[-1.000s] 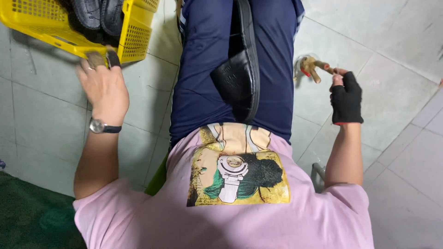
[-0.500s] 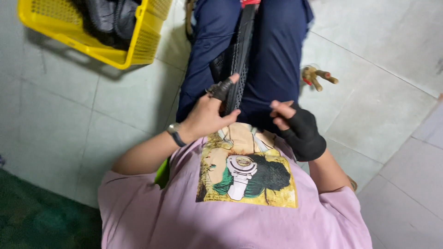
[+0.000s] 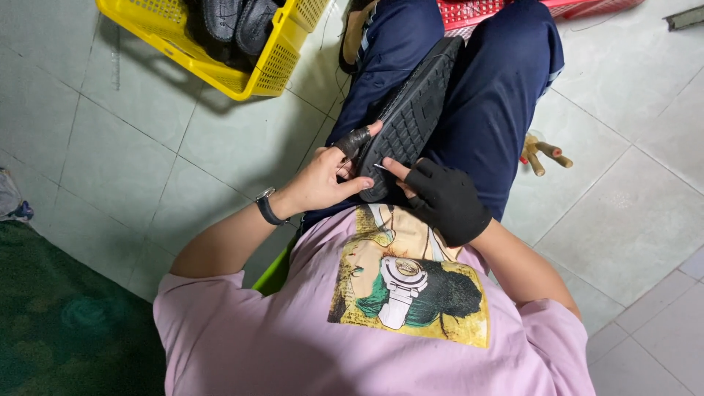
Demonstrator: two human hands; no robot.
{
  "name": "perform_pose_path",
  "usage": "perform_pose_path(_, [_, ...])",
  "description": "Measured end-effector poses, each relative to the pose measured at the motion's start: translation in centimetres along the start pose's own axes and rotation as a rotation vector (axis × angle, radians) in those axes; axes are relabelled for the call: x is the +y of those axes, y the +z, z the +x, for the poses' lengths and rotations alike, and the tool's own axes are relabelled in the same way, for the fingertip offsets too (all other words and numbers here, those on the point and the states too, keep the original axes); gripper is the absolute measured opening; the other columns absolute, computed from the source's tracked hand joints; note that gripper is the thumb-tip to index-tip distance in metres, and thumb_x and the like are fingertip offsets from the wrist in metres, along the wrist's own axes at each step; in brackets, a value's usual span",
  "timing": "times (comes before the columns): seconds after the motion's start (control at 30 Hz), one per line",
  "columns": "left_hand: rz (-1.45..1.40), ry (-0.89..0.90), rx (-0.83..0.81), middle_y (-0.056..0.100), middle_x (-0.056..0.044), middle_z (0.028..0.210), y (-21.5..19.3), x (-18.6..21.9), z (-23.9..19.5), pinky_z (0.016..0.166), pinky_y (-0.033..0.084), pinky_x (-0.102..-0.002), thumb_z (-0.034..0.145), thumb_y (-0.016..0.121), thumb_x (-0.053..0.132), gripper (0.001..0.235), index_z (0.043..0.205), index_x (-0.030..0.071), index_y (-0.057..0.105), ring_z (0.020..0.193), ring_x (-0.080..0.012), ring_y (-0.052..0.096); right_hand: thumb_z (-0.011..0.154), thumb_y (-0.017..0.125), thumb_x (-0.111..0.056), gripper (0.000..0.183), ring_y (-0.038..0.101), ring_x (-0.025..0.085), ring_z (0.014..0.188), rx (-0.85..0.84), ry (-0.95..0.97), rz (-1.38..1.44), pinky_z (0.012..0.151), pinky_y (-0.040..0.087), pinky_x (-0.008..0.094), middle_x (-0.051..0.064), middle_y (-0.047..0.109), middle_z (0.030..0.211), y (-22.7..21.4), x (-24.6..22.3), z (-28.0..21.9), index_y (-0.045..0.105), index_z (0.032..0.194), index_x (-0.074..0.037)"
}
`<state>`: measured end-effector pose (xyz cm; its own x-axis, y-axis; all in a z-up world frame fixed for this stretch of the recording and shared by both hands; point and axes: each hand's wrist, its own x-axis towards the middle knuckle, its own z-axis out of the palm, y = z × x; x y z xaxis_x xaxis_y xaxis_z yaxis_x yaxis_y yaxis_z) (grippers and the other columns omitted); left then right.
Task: The person sits on the floor and sews a black shoe held between their legs using a needle and thread. They repeatedly push the needle through the shoe material and pull the thread to stitch the sole.
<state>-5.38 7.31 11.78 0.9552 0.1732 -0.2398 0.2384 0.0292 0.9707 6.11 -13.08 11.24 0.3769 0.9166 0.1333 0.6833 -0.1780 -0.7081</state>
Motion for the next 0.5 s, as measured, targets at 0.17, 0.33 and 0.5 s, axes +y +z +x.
perform_pose_path(0.17, [-0.024,0.000,-0.027,0.062,-0.022,0.090,-0.1,-0.1,0.1,0.060,0.058,-0.030,0.076,0.078,0.002,0.051,0.118,-0.012,0.053,0.071,-0.0234,0.069,0.101,0.044,-0.018,0.042,0.056,0.034,0.059,-0.004,0.014,0.049,0.054,0.048,0.034,0.011,0.060,0.080,-0.1,-0.4,0.5,0.050,0.142,-0.014])
perform_pose_path(0.33, [-0.003,-0.003,-0.071,0.063,-0.024,0.094,-0.3,-0.6,0.1,0.062,0.058,-0.032,0.076,0.078,0.002,0.053,0.122,-0.010,0.053,0.073,-0.0253,0.070,0.099,0.044,-0.026,0.043,0.052,0.027,0.053,-0.073,0.002,0.009,0.049,0.046,0.035,0.004,0.053,0.078,-0.7,-0.4,0.3,0.048,0.141,-0.016])
perform_pose_path(0.5, [-0.137,-0.031,-0.157,0.067,-0.017,0.105,-0.3,0.9,0.9,0.071,0.059,-0.033,0.078,0.076,0.002,0.052,0.125,-0.003,0.054,0.087,-0.0152,0.062,0.097,0.048,-0.012,0.052,0.050,0.029,0.054,-0.188,-0.073,0.031,0.060,0.047,0.032,0.018,0.058,0.082,-2.5,-0.9,0.2,0.037,0.141,0.013])
